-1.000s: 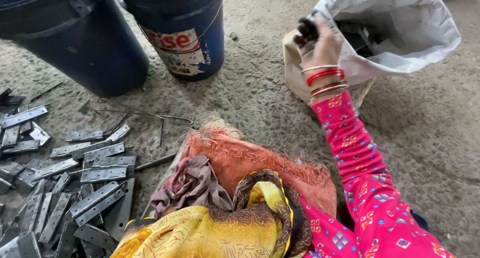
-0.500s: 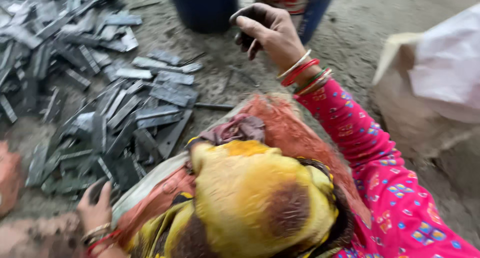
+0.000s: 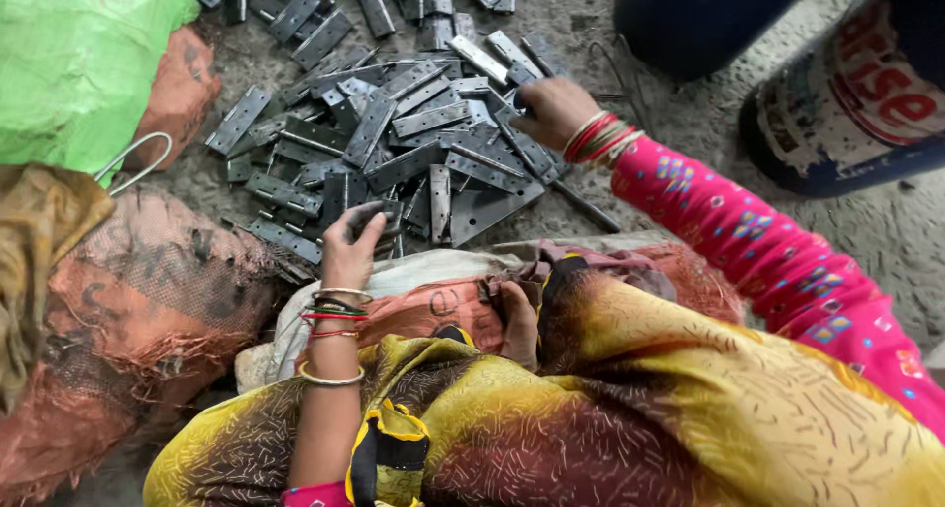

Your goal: The person sits on the floor and assembles metal hinges by inserting pins into them. They use a metal rod to hammer the pins into place and then place the assembled hinges into a white sack.

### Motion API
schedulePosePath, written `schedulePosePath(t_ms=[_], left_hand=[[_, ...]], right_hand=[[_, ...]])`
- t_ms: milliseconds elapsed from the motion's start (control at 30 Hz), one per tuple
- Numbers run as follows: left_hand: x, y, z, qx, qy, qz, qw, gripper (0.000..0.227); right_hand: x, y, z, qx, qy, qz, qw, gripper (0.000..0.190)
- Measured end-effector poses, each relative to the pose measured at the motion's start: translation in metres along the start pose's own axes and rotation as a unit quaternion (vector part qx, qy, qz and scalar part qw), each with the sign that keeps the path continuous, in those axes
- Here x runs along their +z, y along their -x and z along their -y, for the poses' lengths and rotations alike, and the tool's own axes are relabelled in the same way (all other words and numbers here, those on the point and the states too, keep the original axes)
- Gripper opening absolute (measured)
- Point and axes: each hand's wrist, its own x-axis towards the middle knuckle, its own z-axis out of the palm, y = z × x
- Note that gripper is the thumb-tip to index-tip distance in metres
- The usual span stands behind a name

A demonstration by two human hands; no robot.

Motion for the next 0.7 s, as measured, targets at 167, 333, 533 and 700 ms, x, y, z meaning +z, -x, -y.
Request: schedulePosePath(t_ms=[167, 333, 533, 700], left_hand=[[0.019, -0.016, 0.024, -0.108, 0.170, -0.038, 0.979, 0.026], [0.036, -0.020, 0.034, -0.121, 0.159, -0.013, 0.980, 0.027], [0.038, -0.020, 0.035, -0.129, 0.139, -0.009, 0.982, 0.028], [0.047, -0.015, 0.015, -0.125, 0.202, -0.006, 0.971, 0.032]], right_hand=[[0.130, 0.013, -0.004, 0.056, -0.011, 0.010, 0.998, 0.044], [0.156, 0.009, -0.011, 0.104, -0.015, 0.024, 0.994, 0.051], [0.117, 0.001, 0.009, 0.115, -0.095, 0.055, 0.987, 0.029], [0.064, 0.009, 0.064, 0.130, -0.167, 0.014, 0.977, 0.020]])
